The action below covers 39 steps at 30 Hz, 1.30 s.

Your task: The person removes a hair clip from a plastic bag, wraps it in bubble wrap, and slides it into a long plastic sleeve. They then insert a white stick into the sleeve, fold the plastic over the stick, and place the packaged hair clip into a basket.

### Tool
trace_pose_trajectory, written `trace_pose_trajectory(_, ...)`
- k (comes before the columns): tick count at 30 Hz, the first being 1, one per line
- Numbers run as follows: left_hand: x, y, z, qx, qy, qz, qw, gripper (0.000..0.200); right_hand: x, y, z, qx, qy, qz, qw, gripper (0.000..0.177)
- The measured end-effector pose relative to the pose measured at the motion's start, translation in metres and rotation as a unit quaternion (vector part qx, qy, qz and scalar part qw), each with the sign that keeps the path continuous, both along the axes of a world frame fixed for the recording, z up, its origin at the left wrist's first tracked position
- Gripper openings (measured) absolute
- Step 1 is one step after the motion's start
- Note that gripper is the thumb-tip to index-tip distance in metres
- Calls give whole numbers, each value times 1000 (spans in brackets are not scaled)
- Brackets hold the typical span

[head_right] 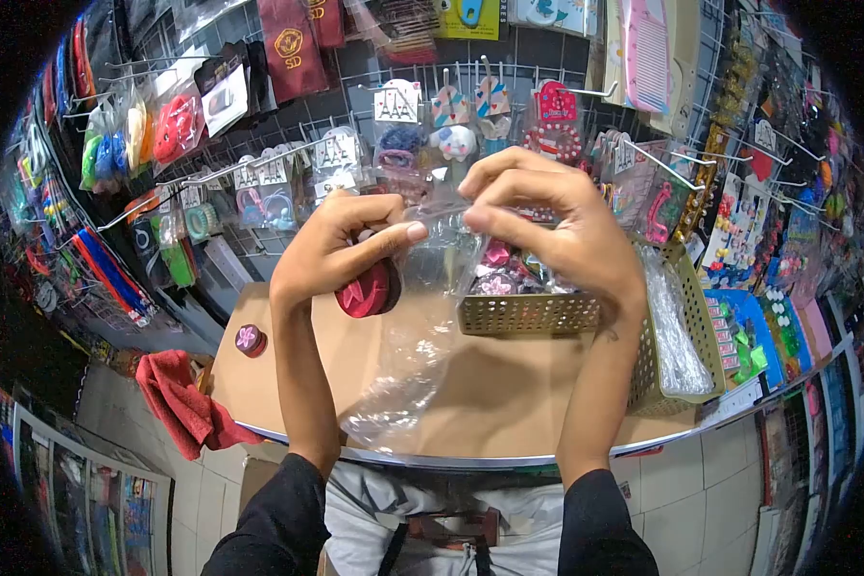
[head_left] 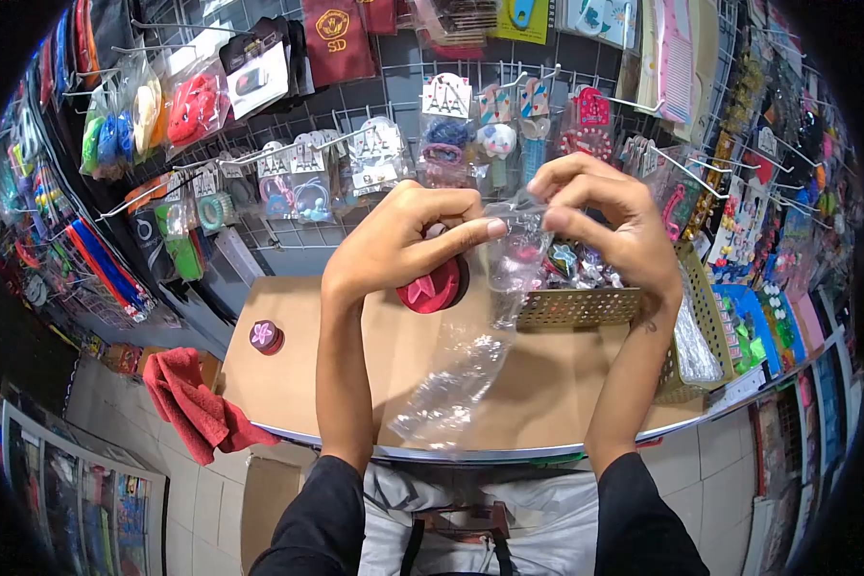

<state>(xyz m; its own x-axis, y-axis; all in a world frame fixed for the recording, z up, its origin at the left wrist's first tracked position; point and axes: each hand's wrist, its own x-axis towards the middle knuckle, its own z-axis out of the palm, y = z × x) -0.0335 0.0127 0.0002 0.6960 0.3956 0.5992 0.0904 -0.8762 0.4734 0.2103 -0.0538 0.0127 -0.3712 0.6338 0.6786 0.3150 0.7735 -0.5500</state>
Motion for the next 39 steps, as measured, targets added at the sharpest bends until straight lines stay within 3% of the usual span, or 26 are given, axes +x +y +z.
trace_pose_trajectory(4,-3,-3,3,-10,13,4,1000,35,11,1,0,-40,7,8,999,10)
trace_pose_trajectory(7,6,-5,4,-2,-54,24,998,35,-5,-1,1,41,96,-60,993,16)
trace_pose_trajectory(9,10,-13,8,6,-101,55,993,35,-14,-14,11,186,48,-241,951,23)
trace_pose_trajectory(11,15,-21,7,-6,-165,68,984,35,-27,-37,11,115,111,-209,965,25)
trace_pose_trajectory(15,19,-34,14,64,-188,111,974,32,-62,-68,9,29,-15,-172,985,30)
trace_pose_trajectory(16,20,-33,12,67,-197,99,973,30,-69,-69,7,2,-45,-198,979,33)
trace_pose_trajectory(17,21,-34,12,68,-197,108,972,28,-76,-66,2,42,-85,-236,967,39)
trace_pose_trajectory(22,16,-35,14,44,-206,120,970,25,-82,-49,0,-87,60,-112,988,53)
trace_pose_trajectory(27,4,-28,15,73,-191,108,973,26,-77,-55,1,-105,68,-116,985,55)
trace_pose_trajectory(28,1,-33,17,-4,-190,108,976,24,-75,-58,3,-113,81,-120,983,55)
trace_pose_trajectory(31,-1,-17,12,21,-275,76,958,19,-49,-68,19,-149,66,-106,981,60)
trace_pose_trajectory(32,-6,-18,14,-6,-267,74,961,14,-40,-69,19,-154,132,-51,978,59)
trace_pose_trajectory(33,-8,-16,13,6,-268,58,962,14,-32,-73,25,-151,149,-64,975,62)
trace_pose_trajectory(35,-10,-13,12,28,-270,23,962,14,-4,-62,10,-34,272,-11,962,60)
trace_pose_trajectory(39,-8,-8,11,58,-213,-70,973,13,-2,-69,23,-49,377,-24,925,60)
